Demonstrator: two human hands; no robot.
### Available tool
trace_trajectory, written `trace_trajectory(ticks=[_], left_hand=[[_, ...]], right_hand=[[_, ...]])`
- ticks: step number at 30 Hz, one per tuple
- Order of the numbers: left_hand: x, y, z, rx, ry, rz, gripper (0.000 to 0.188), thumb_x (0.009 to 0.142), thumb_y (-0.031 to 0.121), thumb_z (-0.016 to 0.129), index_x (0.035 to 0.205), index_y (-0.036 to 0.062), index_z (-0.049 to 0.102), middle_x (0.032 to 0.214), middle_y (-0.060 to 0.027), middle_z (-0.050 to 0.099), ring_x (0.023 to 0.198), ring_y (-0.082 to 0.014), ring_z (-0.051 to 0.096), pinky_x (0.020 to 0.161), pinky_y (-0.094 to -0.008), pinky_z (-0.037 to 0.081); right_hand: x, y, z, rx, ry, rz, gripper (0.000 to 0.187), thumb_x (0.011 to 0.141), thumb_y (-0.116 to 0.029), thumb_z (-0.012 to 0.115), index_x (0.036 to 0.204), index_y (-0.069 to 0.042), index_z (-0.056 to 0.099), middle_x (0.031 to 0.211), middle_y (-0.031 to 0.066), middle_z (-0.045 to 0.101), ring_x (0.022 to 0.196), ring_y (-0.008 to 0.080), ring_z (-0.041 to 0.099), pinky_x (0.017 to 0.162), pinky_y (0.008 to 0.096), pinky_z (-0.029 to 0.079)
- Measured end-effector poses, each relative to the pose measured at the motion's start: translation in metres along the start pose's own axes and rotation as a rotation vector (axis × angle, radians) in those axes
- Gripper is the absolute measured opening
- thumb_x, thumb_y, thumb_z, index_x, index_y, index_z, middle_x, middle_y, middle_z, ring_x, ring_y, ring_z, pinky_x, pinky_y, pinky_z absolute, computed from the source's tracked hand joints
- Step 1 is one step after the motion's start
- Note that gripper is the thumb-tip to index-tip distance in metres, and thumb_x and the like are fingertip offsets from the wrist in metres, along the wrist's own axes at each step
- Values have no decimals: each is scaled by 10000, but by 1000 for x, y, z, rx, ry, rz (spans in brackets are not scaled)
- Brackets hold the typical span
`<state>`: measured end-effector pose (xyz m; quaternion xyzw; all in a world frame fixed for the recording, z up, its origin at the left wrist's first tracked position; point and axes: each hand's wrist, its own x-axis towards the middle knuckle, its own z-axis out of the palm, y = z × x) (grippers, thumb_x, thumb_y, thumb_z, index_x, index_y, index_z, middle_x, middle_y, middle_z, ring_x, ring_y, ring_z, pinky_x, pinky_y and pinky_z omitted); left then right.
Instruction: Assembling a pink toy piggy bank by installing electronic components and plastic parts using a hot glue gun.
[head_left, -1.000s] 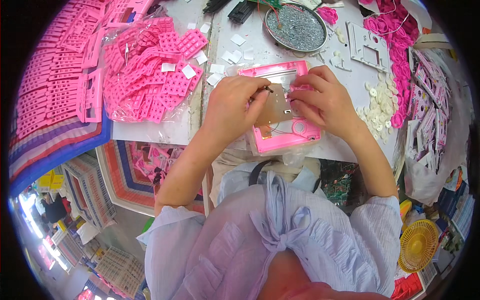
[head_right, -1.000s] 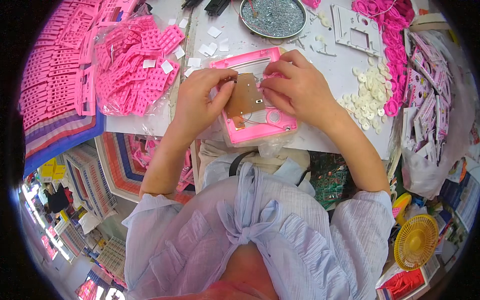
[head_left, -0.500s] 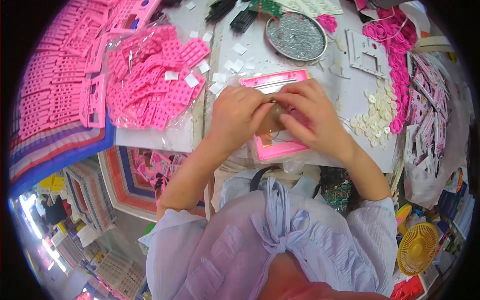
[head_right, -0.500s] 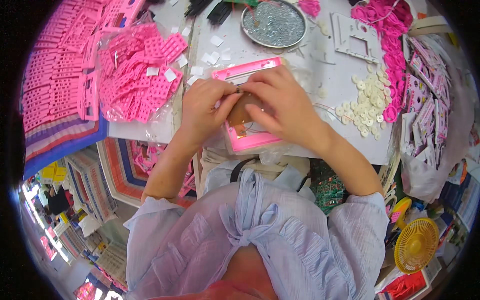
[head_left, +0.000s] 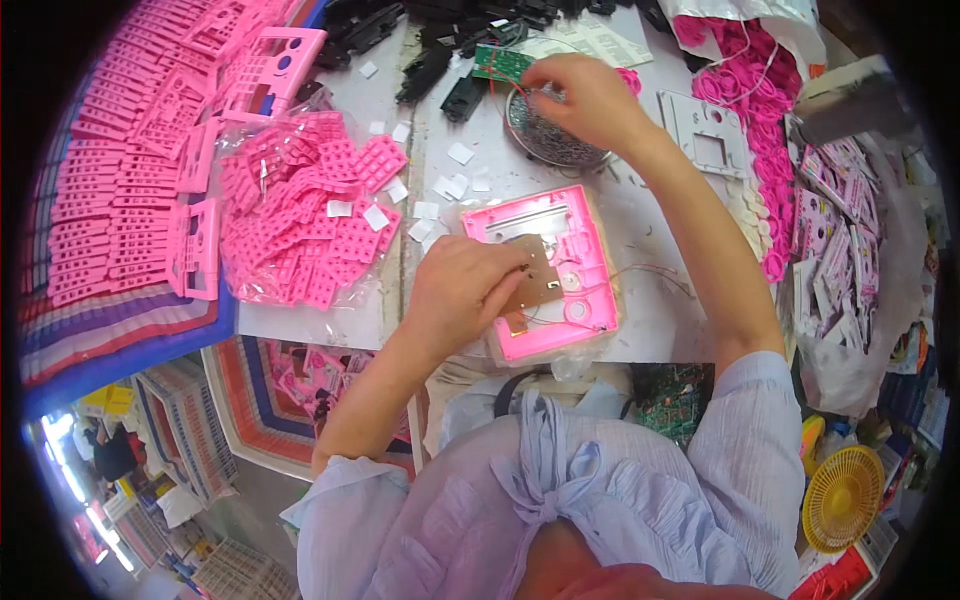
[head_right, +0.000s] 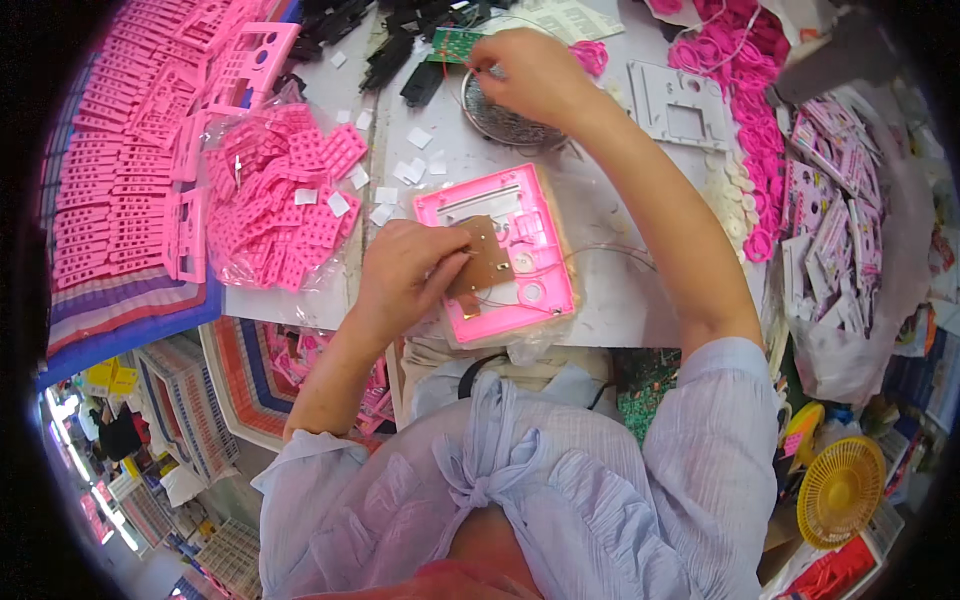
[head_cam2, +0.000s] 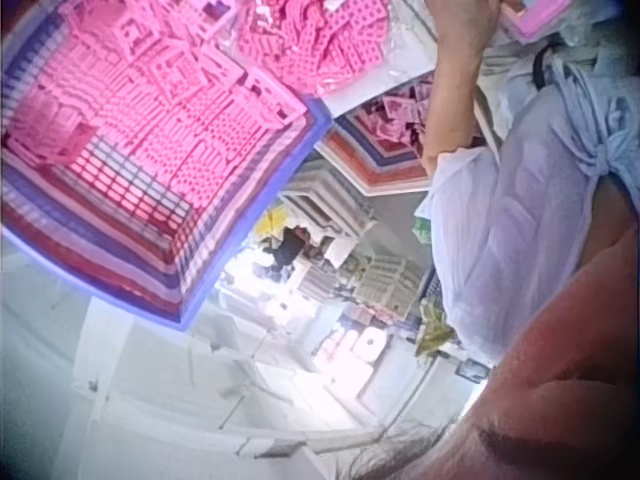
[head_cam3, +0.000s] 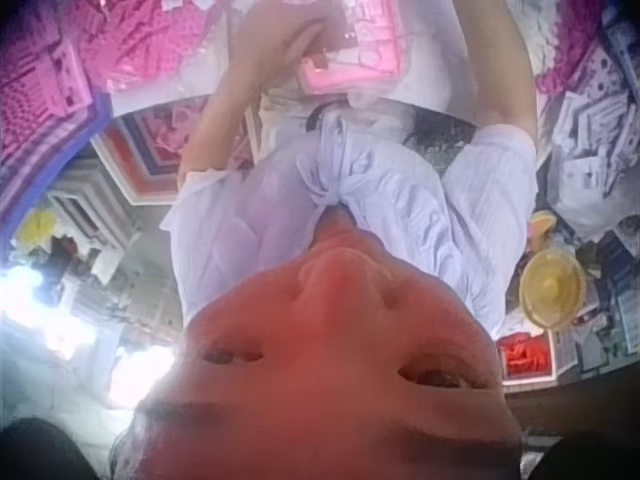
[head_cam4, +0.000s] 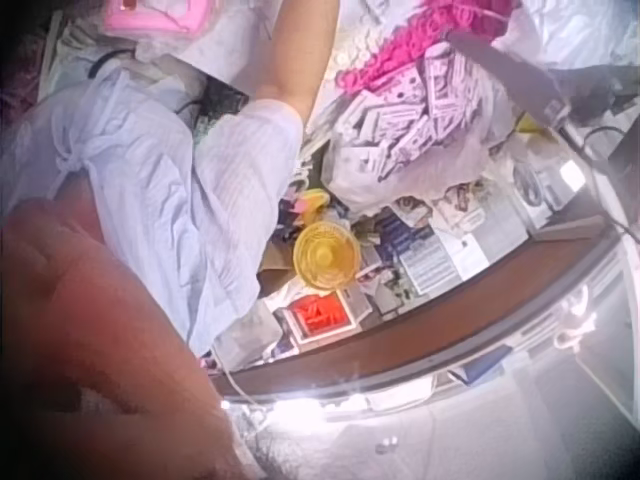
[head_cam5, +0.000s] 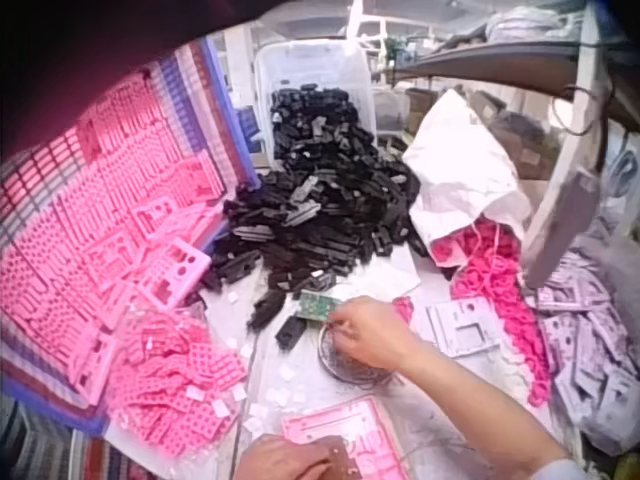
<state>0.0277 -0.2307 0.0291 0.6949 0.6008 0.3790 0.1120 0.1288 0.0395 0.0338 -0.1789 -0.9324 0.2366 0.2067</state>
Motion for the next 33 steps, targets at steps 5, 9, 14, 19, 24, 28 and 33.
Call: trace_trajectory(ticks=[5,9,14,19,24,28,33], left_hand=[[-1,-5,4,28,104,-88,166,790,119,765,940,89,703,902,-58,727,810,-258,673,766,-402,486],[0,-2,3,13,127,-91,200,759,56,787,945,81,716,869,-66,726,801,-256,681,753,-360,487],[-11,-5,2,-15,180,-149,144,780,102,783,903,85,710,863,-53,723,797,-234,680,753,-356,467],[-17,-11,-2,-40,244,-213,121,795,131,783,882,97,707,870,-38,724,811,-221,679,760,-364,456],[-1,-16,-6,-17,185,-92,117,784,109,782,878,87,715,830,-44,710,745,-216,658,729,-342,466],[14,-13,-16,84,-18,19,130,786,145,776,886,103,705,857,-28,694,811,-232,650,748,-364,464],[23,-12,-21,134,-143,155,156,777,179,786,891,118,700,870,-21,667,831,-243,637,754,-380,463]], right_hand=[[50,-47,51,-430,-94,-362,218,745,-99,709,962,-112,725,999,40,689,1117,254,559,884,369,510],[85,-31,75,-645,-176,-336,336,720,-153,761,1042,-110,672,993,39,690,1077,279,585,848,420,517],[66,-67,13,166,361,-341,453,881,-170,719,1283,-34,559,845,76,620,796,231,624,721,359,526],[-100,-101,-22,661,341,209,515,817,22,755,1305,-29,597,1201,49,622,1117,147,611,913,323,559],[-162,-99,-17,836,-12,401,447,803,-14,776,1225,-31,630,1179,78,627,1050,169,605,909,305,527],[-145,-99,-18,141,-90,125,398,793,-147,790,1160,-43,676,1143,126,643,1044,272,593,884,376,522],[-133,-105,-16,62,-17,-74,424,775,-226,788,1143,-48,677,1201,119,622,1106,360,549,950,449,491]])
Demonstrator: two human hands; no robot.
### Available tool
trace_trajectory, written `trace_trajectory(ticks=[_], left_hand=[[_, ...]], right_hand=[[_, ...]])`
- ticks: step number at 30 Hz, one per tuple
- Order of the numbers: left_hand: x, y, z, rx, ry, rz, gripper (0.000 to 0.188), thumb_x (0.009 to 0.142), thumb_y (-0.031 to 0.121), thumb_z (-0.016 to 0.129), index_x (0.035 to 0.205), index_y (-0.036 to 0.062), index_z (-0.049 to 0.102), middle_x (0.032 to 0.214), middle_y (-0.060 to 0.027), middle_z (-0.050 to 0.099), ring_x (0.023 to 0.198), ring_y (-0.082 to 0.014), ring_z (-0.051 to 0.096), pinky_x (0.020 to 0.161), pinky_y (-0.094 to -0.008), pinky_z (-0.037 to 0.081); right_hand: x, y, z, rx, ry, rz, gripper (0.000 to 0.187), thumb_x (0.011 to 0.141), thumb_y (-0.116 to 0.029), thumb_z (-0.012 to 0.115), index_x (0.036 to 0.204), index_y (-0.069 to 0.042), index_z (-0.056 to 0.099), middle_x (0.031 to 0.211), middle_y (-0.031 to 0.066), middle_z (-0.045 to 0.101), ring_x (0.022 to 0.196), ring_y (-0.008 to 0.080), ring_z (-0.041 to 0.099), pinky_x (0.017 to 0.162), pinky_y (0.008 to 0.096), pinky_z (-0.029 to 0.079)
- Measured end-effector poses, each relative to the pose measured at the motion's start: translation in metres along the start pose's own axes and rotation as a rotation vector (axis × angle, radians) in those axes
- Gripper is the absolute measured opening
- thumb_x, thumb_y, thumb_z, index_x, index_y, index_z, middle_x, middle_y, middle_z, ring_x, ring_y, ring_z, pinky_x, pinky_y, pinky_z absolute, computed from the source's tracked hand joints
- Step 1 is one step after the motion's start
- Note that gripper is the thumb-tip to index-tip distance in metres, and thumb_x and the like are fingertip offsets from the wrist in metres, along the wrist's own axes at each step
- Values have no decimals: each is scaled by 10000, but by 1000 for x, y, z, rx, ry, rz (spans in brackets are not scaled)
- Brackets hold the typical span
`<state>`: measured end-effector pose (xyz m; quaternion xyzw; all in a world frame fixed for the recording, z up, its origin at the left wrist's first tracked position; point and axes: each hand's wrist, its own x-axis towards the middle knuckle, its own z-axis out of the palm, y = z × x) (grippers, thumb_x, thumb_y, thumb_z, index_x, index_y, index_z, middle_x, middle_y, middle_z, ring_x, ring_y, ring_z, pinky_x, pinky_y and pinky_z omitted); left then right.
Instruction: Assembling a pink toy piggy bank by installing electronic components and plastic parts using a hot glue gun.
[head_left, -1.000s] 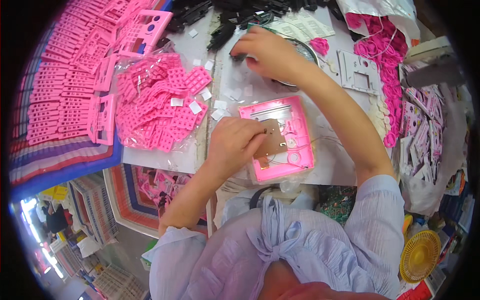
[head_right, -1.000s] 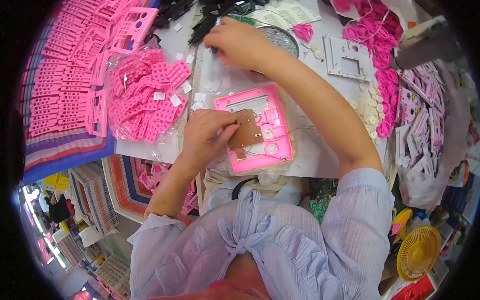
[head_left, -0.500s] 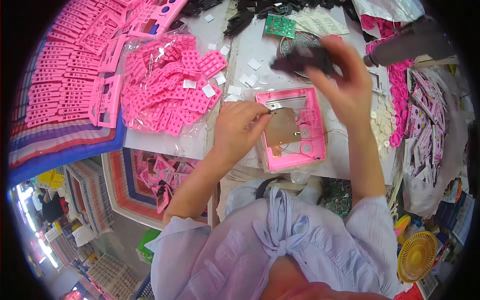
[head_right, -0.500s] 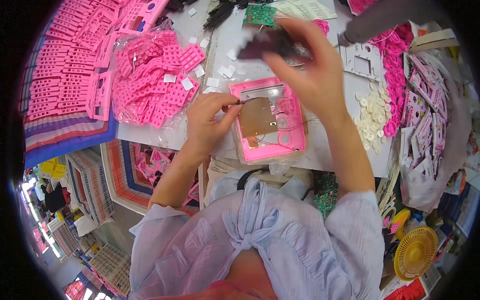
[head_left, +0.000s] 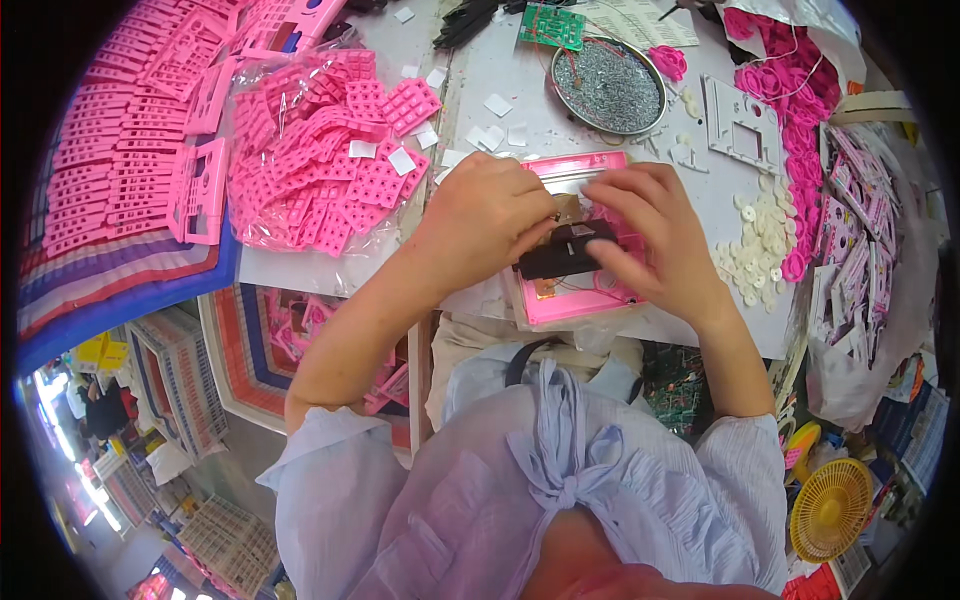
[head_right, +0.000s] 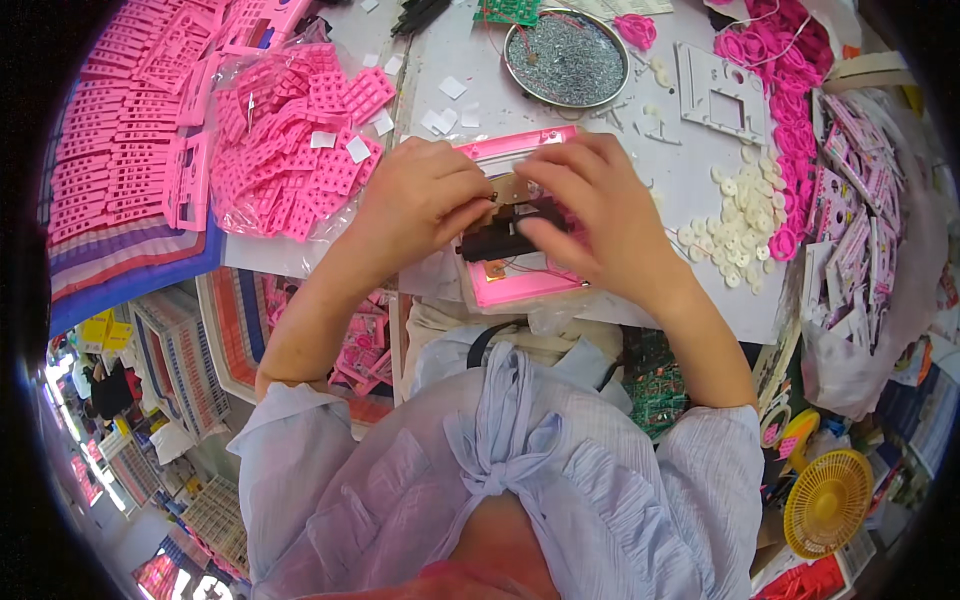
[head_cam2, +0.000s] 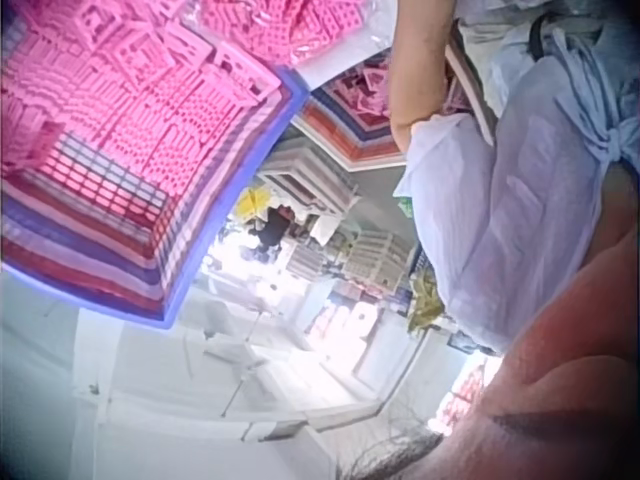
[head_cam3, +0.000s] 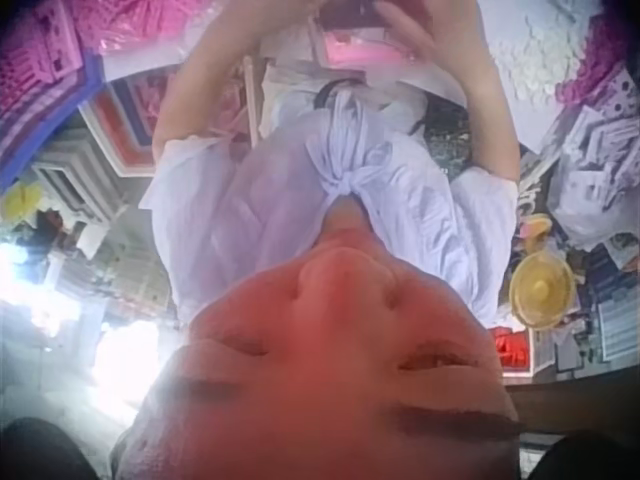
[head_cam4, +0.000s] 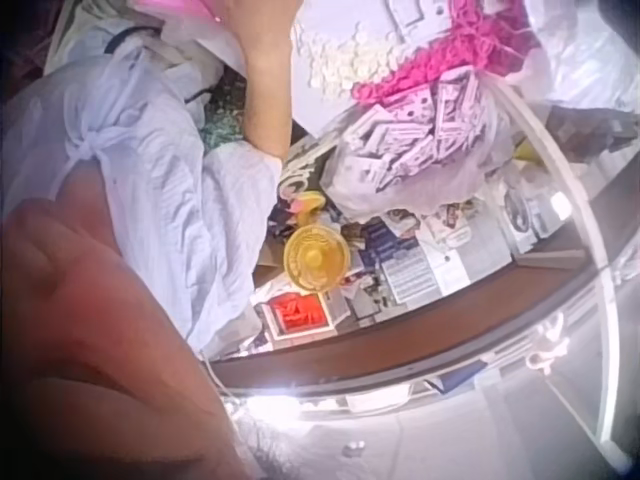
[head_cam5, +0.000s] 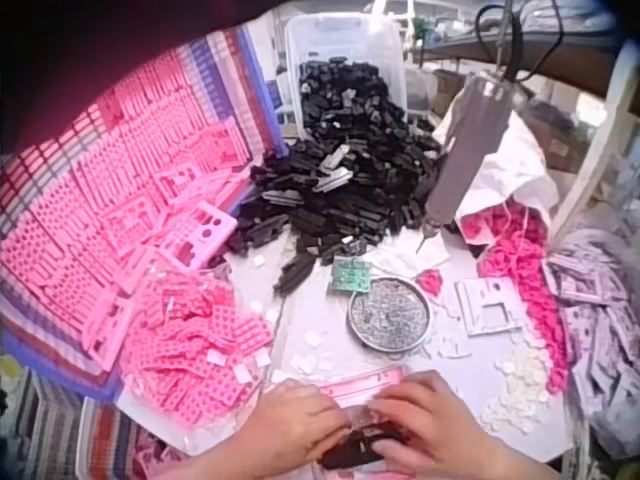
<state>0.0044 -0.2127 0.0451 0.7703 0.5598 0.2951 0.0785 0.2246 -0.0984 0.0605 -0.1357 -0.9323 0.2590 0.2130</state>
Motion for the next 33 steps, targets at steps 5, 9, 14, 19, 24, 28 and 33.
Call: trace_trajectory(ticks=[5,9,14,19,24,28,33], left_hand=[[-2,2,1,46,10,-20,162,767,168,786,883,110,688,851,-28,653,809,-246,635,722,-380,469],[-8,10,1,36,13,-68,170,754,146,777,885,95,681,830,-32,644,775,-254,629,685,-385,482],[0,14,-7,127,-137,17,179,784,154,714,946,81,692,795,-46,632,763,-257,645,681,-400,507],[11,13,-17,189,-266,67,213,819,146,648,1021,83,678,787,-60,630,779,-259,663,655,-401,521],[18,11,-23,171,-406,90,175,835,138,649,997,73,664,803,-69,637,774,-274,662,644,-413,534],[12,7,-24,0,-371,10,139,836,120,677,955,51,665,811,-94,634,766,-293,657,654,-420,529],[6,5,-20,-283,-326,-284,114,864,124,694,899,17,679,773,-130,669,709,-285,663,635,-391,507]], right_hand=[[4,-7,1,22,-81,-69,473,715,-195,807,1138,-58,643,1204,120,612,1149,380,525,982,464,471],[-5,-9,0,40,-127,-42,544,671,-136,815,1168,-60,608,1160,119,616,1126,367,539,947,448,483],[-13,0,9,169,-230,65,627,665,-98,810,1247,-68,581,1133,113,616,1066,334,568,903,422,507],[-3,-2,11,132,-222,-42,563,675,-87,802,1204,-75,609,1129,103,613,1038,328,570,895,418,519],[1,-5,10,93,-272,-56,519,676,-89,798,1163,-80,618,1153,73,606,1052,314,561,884,413,527],[4,-7,8,45,-303,-64,491,675,-84,794,1132,-98,614,1154,45,599,1052,302,559,850,406,544],[11,-10,6,19,-349,-80,458,683,-83,785,1102,-106,603,1140,35,593,1048,294,562,801,403,555]])
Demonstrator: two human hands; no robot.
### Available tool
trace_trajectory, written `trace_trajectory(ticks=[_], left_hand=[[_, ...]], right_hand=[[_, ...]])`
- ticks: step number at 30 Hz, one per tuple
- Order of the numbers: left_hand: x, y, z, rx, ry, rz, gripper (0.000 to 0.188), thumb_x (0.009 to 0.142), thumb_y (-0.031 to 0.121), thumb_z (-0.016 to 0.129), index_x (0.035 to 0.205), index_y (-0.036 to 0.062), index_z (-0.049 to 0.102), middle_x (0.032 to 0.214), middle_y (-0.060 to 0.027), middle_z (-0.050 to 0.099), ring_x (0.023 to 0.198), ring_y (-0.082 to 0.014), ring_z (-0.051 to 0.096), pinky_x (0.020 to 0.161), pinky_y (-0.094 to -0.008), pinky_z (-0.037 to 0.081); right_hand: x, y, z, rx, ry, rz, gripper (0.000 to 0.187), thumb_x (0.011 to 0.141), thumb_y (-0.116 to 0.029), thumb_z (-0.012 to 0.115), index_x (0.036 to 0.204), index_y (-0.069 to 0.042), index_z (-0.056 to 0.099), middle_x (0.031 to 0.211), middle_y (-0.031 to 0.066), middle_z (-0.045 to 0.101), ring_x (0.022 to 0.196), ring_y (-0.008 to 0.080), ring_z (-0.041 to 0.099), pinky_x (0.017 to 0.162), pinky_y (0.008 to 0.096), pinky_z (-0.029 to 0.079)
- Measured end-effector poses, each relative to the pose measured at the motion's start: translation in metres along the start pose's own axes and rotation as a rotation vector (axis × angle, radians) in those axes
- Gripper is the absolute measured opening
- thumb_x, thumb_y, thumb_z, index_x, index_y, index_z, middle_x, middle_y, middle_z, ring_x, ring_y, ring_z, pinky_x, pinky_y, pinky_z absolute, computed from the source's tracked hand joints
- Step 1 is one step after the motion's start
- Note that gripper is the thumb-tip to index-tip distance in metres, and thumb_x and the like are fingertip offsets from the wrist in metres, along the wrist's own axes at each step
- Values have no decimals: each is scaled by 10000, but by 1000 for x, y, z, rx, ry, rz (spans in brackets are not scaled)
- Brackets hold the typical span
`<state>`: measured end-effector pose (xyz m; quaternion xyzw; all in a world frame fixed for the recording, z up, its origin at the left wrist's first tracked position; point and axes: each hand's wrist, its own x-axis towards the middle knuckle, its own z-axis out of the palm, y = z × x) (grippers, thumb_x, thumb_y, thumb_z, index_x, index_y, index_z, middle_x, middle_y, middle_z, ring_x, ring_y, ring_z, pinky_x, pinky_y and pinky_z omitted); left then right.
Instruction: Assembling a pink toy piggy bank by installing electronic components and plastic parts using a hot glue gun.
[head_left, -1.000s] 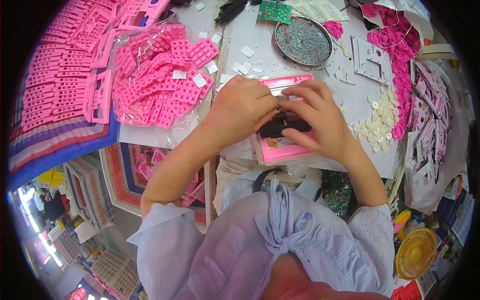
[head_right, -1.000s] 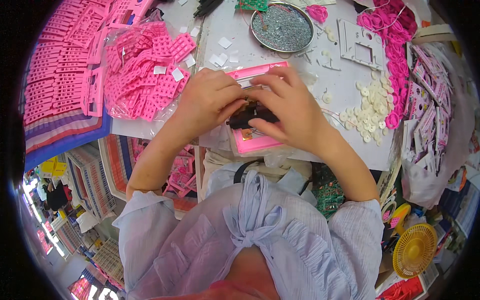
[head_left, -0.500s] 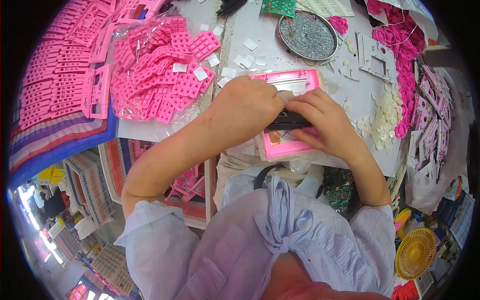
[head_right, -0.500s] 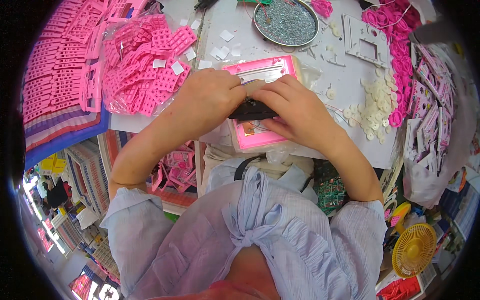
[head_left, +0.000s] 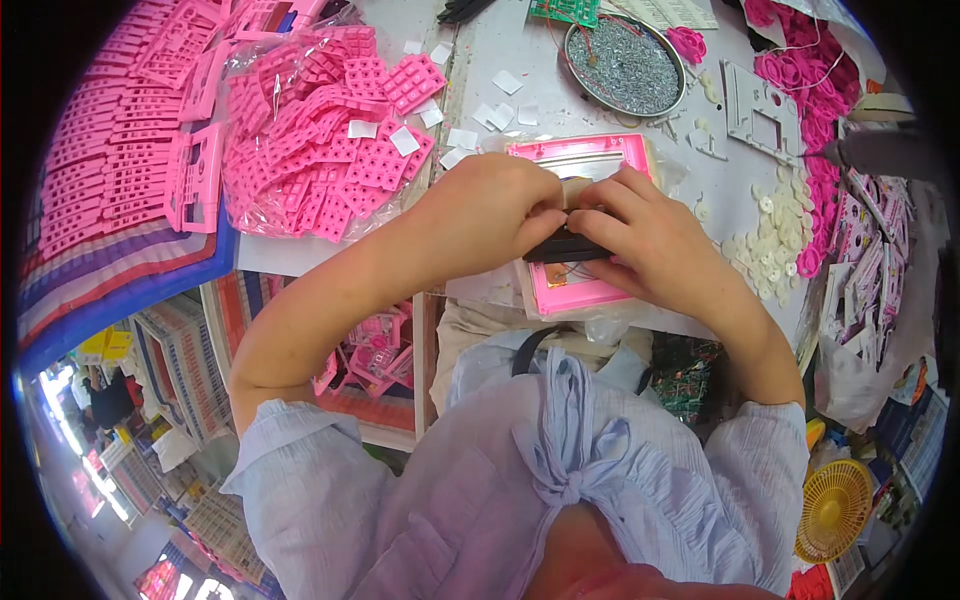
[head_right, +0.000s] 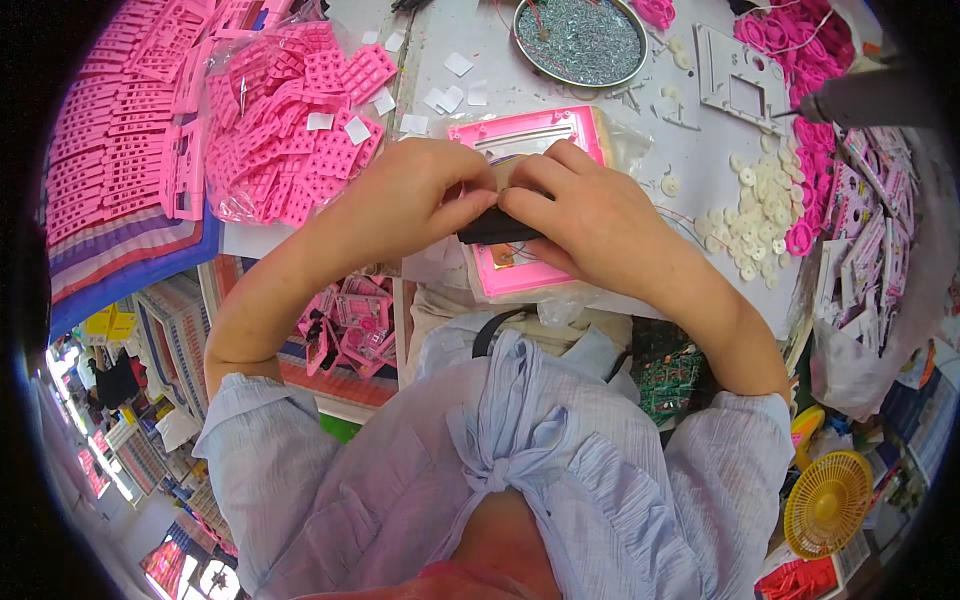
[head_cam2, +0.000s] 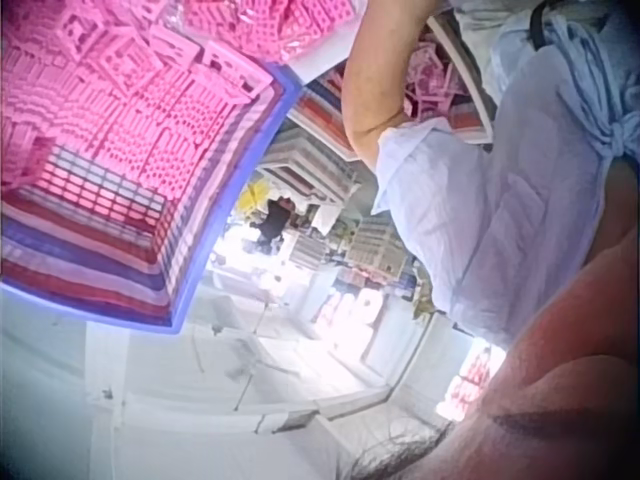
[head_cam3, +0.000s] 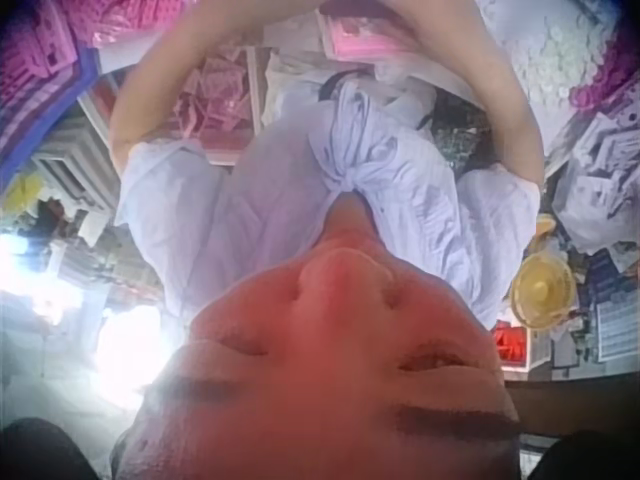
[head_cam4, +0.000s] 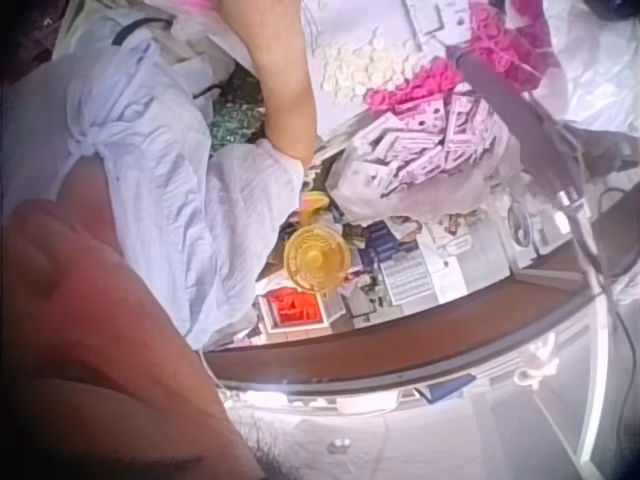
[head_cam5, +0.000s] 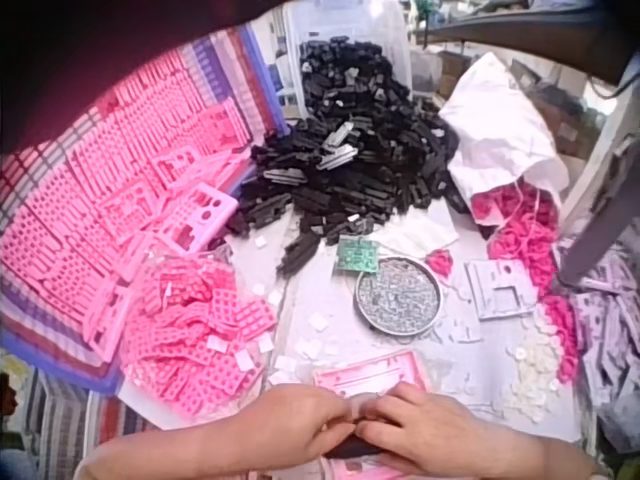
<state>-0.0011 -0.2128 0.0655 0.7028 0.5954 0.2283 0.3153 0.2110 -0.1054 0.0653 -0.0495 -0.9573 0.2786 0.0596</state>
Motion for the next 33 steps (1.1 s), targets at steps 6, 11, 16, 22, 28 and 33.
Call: trace_trajectory(ticks=[6,11,16,22,28,33], left_hand=[[4,-9,4,-163,-68,-119,150,877,144,714,899,-4,703,730,-119,693,626,-199,651,598,-337,493],[4,-7,0,-167,-59,-179,155,866,141,730,898,-10,715,711,-101,688,617,-154,628,584,-316,485],[-2,-12,0,-208,6,-153,149,862,126,740,898,-16,714,702,-88,675,613,-127,604,578,-300,479],[7,-17,-7,-254,-45,-198,132,884,99,725,901,-29,698,733,-73,672,664,-100,597,607,-283,482],[7,-26,-2,-349,-34,-187,139,923,102,698,923,-36,687,778,-40,671,707,-81,582,630,-266,484],[8,-26,-2,-431,25,-238,153,923,121,702,909,-31,692,769,-39,671,703,-74,573,624,-265,476]], right_hand=[[2,0,-1,-11,-2,-10,459,680,-91,786,1097,-103,595,1134,33,595,1039,292,566,788,399,561],[0,4,1,21,25,-5,488,669,-104,797,1108,-92,584,1126,40,596,1022,296,572,782,392,563],[2,-1,9,-5,100,-9,512,666,-113,804,1123,-67,577,1110,62,603,1003,305,576,775,387,557],[6,-9,5,-28,184,1,560,670,-97,800,1181,-41,578,1051,96,617,973,313,577,791,401,540],[7,0,8,36,158,49,573,674,-85,805,1197,-38,577,1019,117,611,961,328,572,821,417,512],[5,2,10,70,170,59,583,664,-83,816,1193,-39,576,1026,125,603,976,332,564,834,434,506]])
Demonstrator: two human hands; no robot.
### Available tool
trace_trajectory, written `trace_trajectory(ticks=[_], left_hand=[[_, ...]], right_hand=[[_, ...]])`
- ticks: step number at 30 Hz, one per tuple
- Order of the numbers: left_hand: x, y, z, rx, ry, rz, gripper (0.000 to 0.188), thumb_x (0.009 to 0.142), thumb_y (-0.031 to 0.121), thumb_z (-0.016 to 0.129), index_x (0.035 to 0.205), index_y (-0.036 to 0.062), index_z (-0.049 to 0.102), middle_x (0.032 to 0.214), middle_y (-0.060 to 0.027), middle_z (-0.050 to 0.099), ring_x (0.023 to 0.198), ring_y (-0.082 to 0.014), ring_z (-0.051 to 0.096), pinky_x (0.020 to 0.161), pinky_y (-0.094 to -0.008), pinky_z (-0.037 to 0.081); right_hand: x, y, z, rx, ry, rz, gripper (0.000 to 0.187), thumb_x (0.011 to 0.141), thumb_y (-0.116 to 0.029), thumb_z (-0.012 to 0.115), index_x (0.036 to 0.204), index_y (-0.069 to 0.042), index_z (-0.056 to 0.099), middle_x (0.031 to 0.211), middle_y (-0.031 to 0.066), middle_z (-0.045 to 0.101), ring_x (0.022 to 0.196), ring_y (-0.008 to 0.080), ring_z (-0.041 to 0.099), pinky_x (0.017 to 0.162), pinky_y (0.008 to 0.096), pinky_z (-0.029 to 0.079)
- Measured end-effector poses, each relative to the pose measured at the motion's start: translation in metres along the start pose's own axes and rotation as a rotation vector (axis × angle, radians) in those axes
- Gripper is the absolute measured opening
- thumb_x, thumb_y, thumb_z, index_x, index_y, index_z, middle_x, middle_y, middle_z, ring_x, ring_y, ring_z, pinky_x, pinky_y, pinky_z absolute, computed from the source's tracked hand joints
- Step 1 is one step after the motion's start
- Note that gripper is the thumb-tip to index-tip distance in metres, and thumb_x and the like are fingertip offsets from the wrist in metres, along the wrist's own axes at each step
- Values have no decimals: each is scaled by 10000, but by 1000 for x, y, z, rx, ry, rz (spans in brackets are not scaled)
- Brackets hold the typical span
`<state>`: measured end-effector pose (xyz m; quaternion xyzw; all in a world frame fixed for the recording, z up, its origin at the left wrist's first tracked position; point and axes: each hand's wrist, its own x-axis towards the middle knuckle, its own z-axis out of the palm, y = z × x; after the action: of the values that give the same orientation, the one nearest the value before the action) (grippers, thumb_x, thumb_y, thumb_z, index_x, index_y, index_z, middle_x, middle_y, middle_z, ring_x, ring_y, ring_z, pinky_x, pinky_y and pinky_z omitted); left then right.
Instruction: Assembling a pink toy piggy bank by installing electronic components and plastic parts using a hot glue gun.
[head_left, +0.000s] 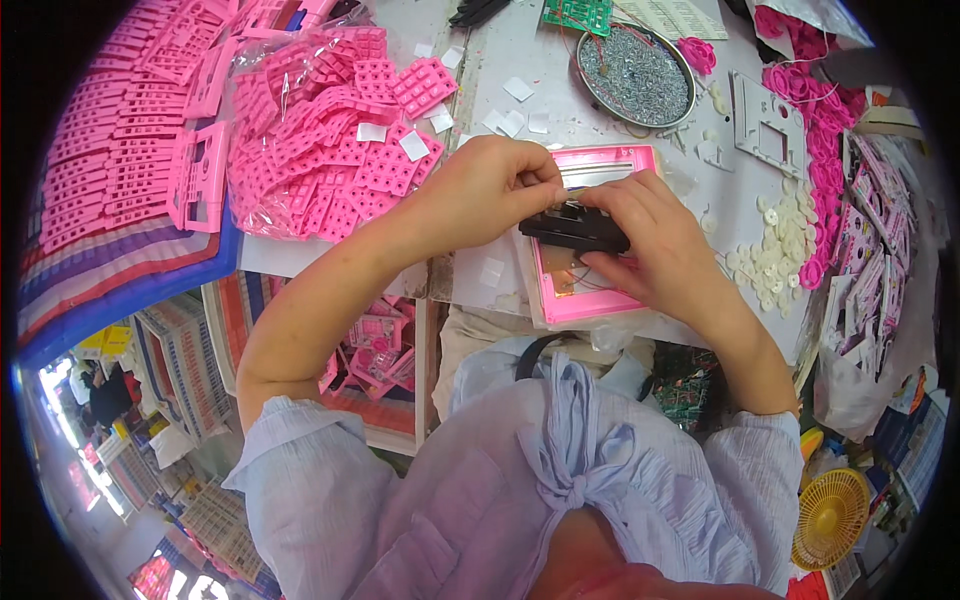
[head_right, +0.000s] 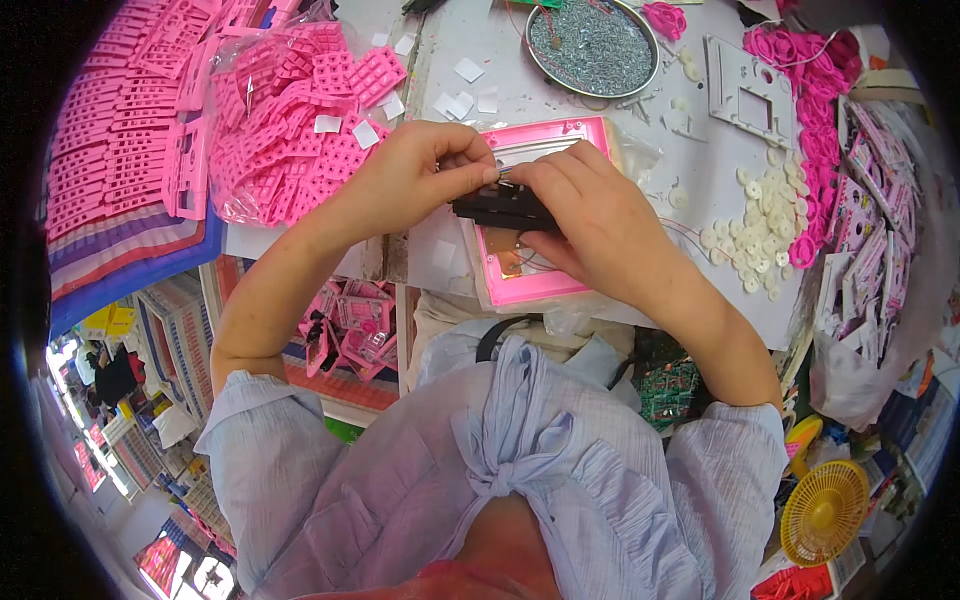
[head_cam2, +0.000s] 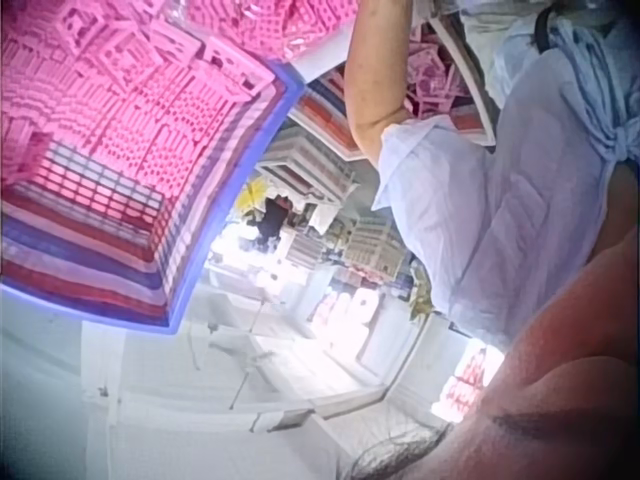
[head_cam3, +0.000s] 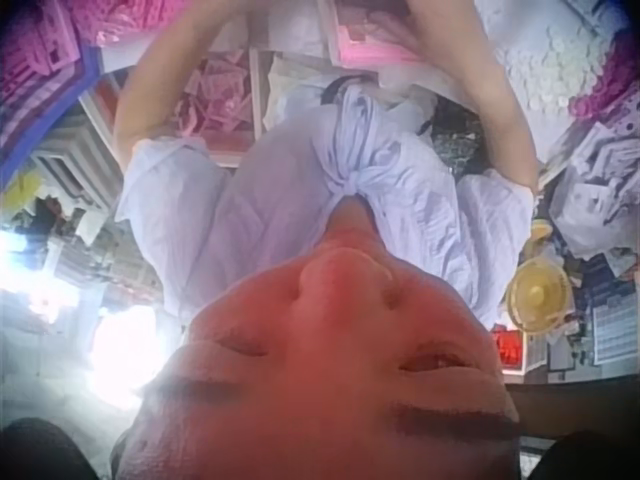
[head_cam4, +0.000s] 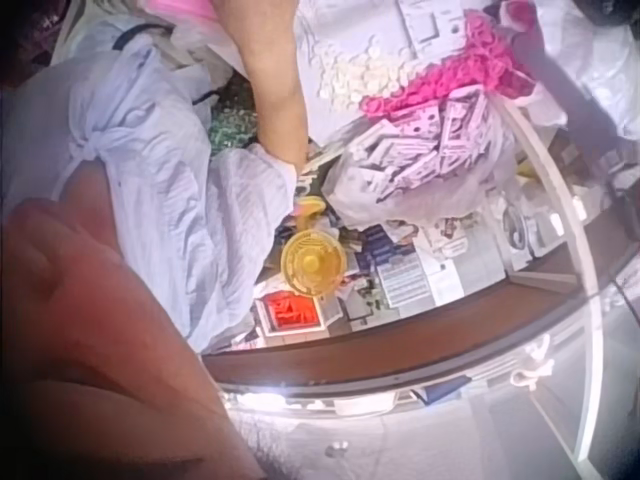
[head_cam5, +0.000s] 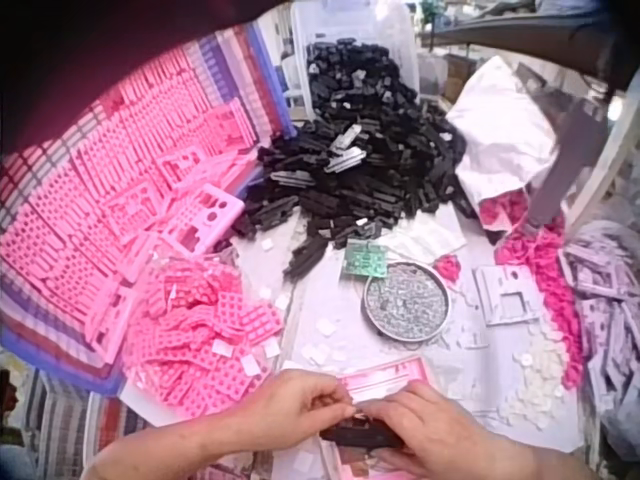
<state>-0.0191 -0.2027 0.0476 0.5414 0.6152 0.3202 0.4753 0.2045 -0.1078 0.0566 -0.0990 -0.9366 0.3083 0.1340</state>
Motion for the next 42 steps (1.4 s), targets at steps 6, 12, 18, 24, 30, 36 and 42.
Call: trace_trajectory(ticks=[6,12,18,24,30,36,42], left_hand=[[0,6,-1,75,-83,14,162,905,139,722,930,-21,708,740,-45,663,687,-79,584,624,-272,481],[-4,10,0,243,-33,62,167,892,146,729,916,-19,721,725,-39,669,657,-104,609,595,-279,475],[4,8,-7,-59,-192,-266,169,895,165,713,897,-4,719,705,-27,665,577,-86,591,518,-242,453],[6,15,-6,93,-178,-231,173,886,166,717,914,-4,715,732,-42,676,572,-87,602,519,-251,472],[3,12,-4,281,-140,8,204,847,153,723,939,-29,708,752,-106,693,675,-166,657,625,-317,517],[2,13,-3,265,-166,-20,201,845,158,703,913,-31,695,775,-133,695,691,-207,663,642,-343,517],[11,4,4,468,-34,278,188,868,178,690,887,-9,680,761,-153,677,660,-266,651,622,-371,506]], right_hand=[[2,4,1,-32,-29,-53,570,660,-83,817,1178,-53,582,1077,107,594,1013,320,559,851,422,515],[8,0,-1,-74,-90,-53,524,662,-97,817,1136,-82,595,1085,77,591,1037,305,564,817,401,547],[7,0,0,-96,-91,-66,490,673,-103,804,1123,-107,611,1077,51,596,1030,285,574,768,387,560],[7,-4,0,-112,-96,-51,455,685,-94,783,1110,-124,625,1074,33,604,1019,270,578,738,376,564],[7,-14,-2,-238,-110,-99,384,740,-170,742,1104,-113,634,1069,19,615,1015,243,583,711,346,567],[1,-31,6,-435,-47,-50,370,750,-222,722,1086,-90,640,1055,34,618,974,235,586,708,314,569],[3,-29,-5,-366,-114,-2,457,729,-197,757,1154,-72,643,1043,73,626,952,247,593,755,333,566]])
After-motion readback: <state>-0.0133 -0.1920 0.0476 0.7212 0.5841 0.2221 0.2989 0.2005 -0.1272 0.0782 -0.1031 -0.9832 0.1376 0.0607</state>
